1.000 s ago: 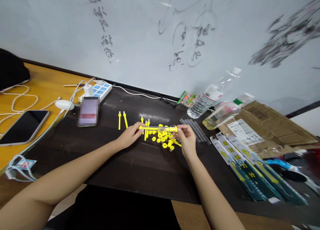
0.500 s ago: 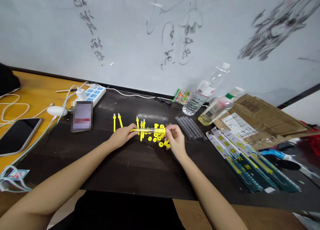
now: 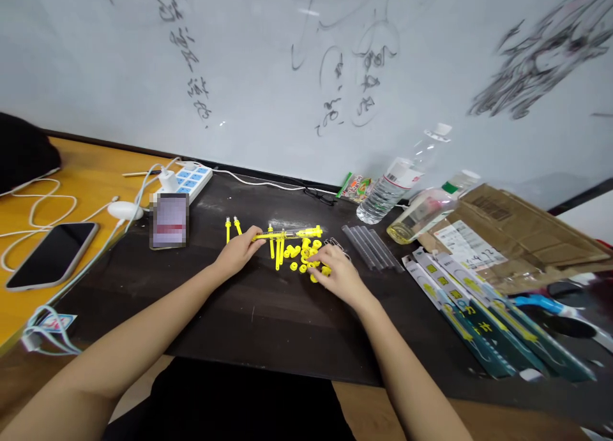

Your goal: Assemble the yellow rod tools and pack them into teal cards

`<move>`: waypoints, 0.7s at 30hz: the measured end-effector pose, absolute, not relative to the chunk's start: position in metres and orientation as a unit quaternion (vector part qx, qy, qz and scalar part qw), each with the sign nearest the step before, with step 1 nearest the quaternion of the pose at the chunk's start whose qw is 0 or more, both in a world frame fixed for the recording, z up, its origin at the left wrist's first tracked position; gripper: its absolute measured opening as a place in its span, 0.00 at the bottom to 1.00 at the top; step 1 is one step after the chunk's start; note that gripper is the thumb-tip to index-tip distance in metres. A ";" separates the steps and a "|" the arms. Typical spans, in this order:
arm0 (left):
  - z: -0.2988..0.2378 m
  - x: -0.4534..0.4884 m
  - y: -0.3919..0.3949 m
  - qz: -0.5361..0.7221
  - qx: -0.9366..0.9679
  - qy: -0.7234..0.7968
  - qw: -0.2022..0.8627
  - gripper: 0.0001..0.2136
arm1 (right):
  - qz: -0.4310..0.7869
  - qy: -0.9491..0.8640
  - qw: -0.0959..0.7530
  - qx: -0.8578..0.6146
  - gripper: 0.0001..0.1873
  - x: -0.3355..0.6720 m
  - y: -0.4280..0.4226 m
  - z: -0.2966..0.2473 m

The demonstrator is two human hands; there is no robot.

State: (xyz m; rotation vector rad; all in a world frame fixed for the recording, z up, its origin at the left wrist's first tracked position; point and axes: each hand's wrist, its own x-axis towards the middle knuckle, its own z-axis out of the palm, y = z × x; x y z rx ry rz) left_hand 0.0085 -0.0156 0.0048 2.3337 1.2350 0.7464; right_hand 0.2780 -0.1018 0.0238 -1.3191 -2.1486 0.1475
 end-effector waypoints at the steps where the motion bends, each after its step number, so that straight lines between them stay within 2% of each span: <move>1: 0.004 0.009 -0.015 0.270 0.832 0.443 0.198 0.13 | 0.045 -0.823 0.271 -0.498 0.07 0.272 -0.102 0.020; 6: 0.001 0.009 -0.015 0.271 0.833 0.437 0.203 0.13 | -0.025 -0.825 0.189 -0.532 0.08 0.257 -0.101 0.009; 10: 0.001 0.009 -0.015 0.273 0.838 0.425 0.205 0.13 | -0.004 -0.823 0.208 -0.528 0.06 0.260 -0.098 0.008; 13: 0.003 0.009 -0.016 0.264 0.842 0.425 0.200 0.13 | 0.064 -0.789 0.310 -0.526 0.04 0.269 -0.095 0.010; 17: 0.006 0.010 -0.017 0.234 0.853 0.432 0.177 0.13 | 0.177 -0.637 0.525 -0.536 0.08 0.286 -0.093 0.017; 19: 0.007 0.011 -0.018 0.219 0.860 0.432 0.161 0.13 | 0.226 -0.589 0.580 -0.515 0.10 0.290 -0.092 0.020; 21: 0.007 0.012 -0.019 0.208 0.865 0.432 0.147 0.13 | 0.254 -0.582 0.592 -0.496 0.11 0.290 -0.093 0.021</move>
